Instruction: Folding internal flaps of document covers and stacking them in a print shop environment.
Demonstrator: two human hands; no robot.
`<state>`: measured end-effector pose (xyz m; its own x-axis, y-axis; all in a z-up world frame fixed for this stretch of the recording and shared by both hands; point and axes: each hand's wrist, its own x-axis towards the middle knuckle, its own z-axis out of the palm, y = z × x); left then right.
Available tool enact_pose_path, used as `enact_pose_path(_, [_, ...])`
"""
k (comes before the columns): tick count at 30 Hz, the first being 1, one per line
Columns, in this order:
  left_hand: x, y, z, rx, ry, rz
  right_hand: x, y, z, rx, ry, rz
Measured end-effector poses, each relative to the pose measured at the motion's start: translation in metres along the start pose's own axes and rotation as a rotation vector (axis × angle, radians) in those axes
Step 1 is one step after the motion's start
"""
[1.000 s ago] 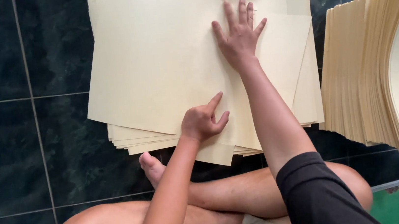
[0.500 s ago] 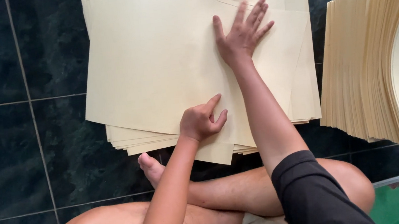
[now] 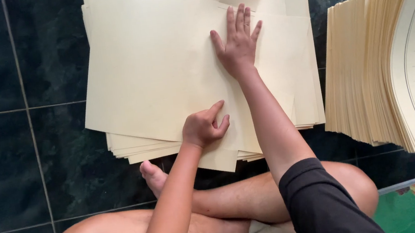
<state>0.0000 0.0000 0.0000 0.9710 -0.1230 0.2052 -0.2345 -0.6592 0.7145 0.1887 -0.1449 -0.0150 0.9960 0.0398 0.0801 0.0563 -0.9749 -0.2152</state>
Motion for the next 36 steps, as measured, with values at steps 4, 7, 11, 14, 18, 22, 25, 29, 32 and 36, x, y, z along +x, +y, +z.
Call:
enact_pose_path(4, [-0.001, -0.003, 0.003, 0.019, 0.005, 0.013, -0.034, -0.003, -0.019, -0.067, -0.179, -0.031])
enact_pose_path(7, [-0.003, -0.012, 0.013, 0.028, -0.015, 0.005, -0.075, -0.001, -0.030, -0.040, -0.201, -0.105])
enact_pose_path(11, [-0.006, -0.024, 0.015, 0.051, -0.167, -0.047, -0.130, -0.006, -0.054, -0.054, -0.300, -0.116])
enact_pose_path(14, [-0.024, -0.010, -0.004, 0.019, -0.287, -0.068, -0.165, 0.003, -0.057, -0.132, -0.439, -0.096])
enact_pose_path(18, [-0.041, -0.008, -0.013, 0.040, -0.545, -0.039, -0.177, 0.028, -0.030, -0.217, -0.601, -0.098])
enact_pose_path(22, [-0.060, 0.005, -0.052, -0.001, -0.523, 0.002, -0.175, 0.049, -0.040, 0.031, -0.464, -0.109])
enact_pose_path(25, [-0.075, 0.015, -0.076, -0.021, -0.383, -0.169, -0.199, 0.049, -0.070, 0.262, -0.311, -0.027])
enact_pose_path(29, [-0.080, 0.033, -0.079, 0.081, -0.329, -0.231, -0.234, 0.045, -0.069, 0.384, -0.277, -0.063])
enact_pose_path(32, [-0.079, 0.034, -0.073, 0.178, -0.277, -0.217, -0.245, 0.026, -0.094, 0.483, -0.265, -0.025])
enact_pose_path(36, [-0.071, 0.015, -0.050, 0.186, -0.210, -0.205, -0.238, 0.015, -0.101, 0.393, -0.247, 0.072])
